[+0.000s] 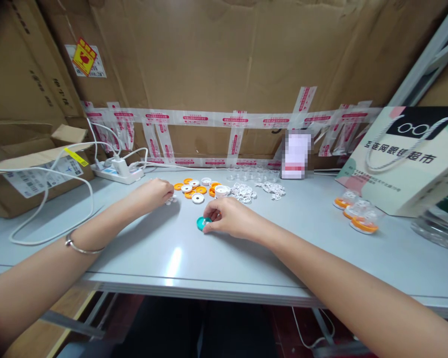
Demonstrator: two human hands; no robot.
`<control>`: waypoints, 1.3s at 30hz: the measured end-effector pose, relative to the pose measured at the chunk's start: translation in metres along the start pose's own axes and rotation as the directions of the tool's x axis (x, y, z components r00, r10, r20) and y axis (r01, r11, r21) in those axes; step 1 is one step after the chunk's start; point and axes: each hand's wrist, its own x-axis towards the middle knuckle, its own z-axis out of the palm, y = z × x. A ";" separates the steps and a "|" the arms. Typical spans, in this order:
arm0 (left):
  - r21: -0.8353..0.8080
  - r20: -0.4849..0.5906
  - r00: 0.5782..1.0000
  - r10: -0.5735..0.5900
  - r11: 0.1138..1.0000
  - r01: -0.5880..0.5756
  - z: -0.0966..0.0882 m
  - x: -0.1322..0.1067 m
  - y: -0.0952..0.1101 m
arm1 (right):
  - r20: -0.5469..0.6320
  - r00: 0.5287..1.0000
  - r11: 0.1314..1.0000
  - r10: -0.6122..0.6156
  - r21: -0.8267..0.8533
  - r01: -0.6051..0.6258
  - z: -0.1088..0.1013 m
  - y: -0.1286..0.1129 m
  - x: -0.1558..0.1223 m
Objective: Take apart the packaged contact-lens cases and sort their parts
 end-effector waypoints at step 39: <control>-0.640 -0.091 0.955 0.283 0.718 -0.273 0.010 -0.011 0.049 | -0.035 0.975 0.823 -0.218 -0.543 0.165 0.012 -0.006 0.009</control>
